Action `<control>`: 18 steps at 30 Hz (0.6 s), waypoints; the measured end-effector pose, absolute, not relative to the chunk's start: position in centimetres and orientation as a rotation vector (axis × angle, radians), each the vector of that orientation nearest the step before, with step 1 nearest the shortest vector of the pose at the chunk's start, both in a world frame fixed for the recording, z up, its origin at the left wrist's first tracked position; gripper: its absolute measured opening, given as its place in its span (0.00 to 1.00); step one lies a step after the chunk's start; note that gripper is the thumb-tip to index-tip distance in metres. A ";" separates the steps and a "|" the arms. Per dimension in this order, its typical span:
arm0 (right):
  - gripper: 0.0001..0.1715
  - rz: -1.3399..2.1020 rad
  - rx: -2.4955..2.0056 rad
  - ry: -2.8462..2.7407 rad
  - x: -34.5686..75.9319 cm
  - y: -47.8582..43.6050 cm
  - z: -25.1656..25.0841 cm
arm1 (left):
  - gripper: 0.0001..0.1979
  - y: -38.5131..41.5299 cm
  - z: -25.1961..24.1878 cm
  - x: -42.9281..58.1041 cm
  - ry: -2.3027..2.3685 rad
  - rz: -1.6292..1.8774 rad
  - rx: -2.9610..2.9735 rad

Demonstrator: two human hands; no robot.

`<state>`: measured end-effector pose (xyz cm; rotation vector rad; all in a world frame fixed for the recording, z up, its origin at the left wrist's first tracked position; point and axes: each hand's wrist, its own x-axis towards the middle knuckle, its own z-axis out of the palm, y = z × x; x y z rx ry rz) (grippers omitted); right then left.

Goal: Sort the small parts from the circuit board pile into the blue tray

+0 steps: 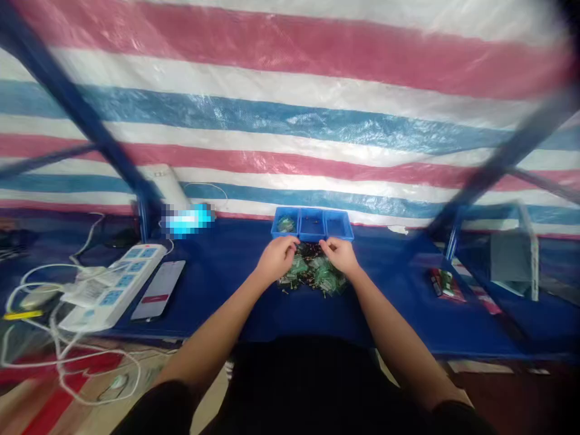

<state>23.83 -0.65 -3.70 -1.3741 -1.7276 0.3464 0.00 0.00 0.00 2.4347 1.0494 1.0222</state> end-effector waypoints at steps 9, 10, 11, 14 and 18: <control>0.26 0.368 -1.381 -1.743 23.5 -0.9 -3.1 | 0.15 0.8 -2.3 3.8 1.014 0.903 2.509; 0.26 0.377 -1.375 -1.760 23.4 -1.0 -3.1 | 0.15 0.8 -2.6 3.4 1.000 0.899 2.524; 0.25 0.385 -1.371 -1.777 23.3 -1.0 -3.1 | 0.14 0.8 -2.8 3.0 0.997 0.897 2.530; 0.25 0.400 -1.363 -1.818 23.1 -1.2 -3.0 | 0.14 0.9 -2.7 2.5 1.039 0.911 2.539; 0.22 0.400 -1.367 -1.857 23.0 -1.3 -3.0 | 0.12 0.9 -2.6 3.2 1.008 0.883 2.626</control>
